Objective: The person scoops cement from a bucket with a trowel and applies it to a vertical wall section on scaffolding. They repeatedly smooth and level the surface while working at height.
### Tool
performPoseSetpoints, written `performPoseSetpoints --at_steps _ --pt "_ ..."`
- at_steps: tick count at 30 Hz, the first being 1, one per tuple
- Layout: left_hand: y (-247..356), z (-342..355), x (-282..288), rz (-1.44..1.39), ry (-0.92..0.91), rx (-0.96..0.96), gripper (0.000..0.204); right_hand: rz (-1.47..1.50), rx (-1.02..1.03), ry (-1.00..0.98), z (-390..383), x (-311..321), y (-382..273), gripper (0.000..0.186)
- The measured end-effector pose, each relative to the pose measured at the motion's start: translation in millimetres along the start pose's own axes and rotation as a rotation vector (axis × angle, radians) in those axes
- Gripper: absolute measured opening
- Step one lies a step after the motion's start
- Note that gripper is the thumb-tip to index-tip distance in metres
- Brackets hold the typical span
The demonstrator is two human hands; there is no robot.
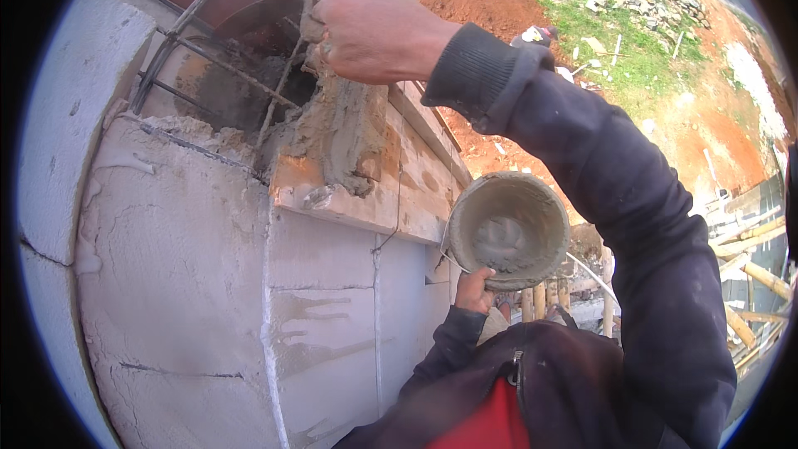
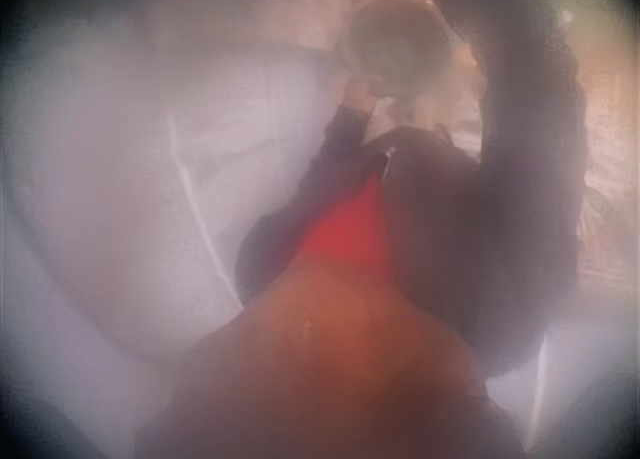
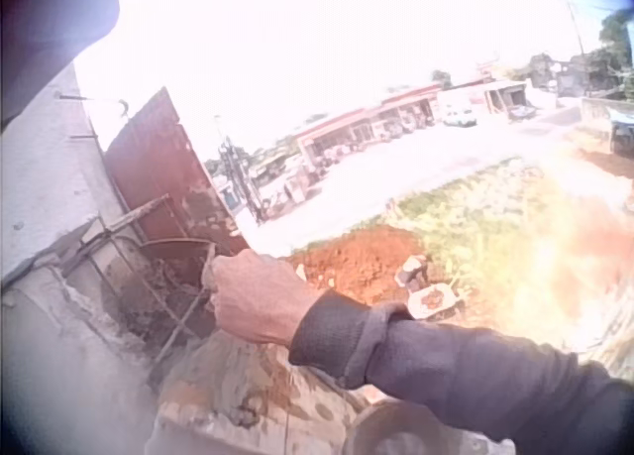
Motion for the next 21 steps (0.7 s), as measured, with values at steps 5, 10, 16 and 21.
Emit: performPoseSetpoints --at_steps 5,10,16,21 --pt "1.9 -6.3 -10.6 0.019 -0.031 -0.059 0.045 0.463 -0.257 0.162 -120.5 -17.2 42.5 0.037" --pt "10.2 -16.3 -23.1 -0.023 -0.083 -0.119 0.053 0.752 -0.699 -0.190 -270.8 -50.0 75.7 0.038" --pt "16.0 -40.4 -74.3 0.081 -0.260 -0.307 0.056 0.076 -0.536 -0.399 -365.8 -68.1 94.1 0.033" --pt "3.9 -55.8 -116.2 0.407 -0.400 -0.492 0.054 -0.185 -0.637 -0.284 -363.2 -96.0 103.2 0.026"
Point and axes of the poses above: each hand's wrist, its own z-axis towards the middle knuckle, its own x-axis out of the back of the hand, y = z × x, the point moved 10 cm from there along z, towards the middle knuckle, and after that the axes turned 15 degrees about -z, right-handed, at the moved point
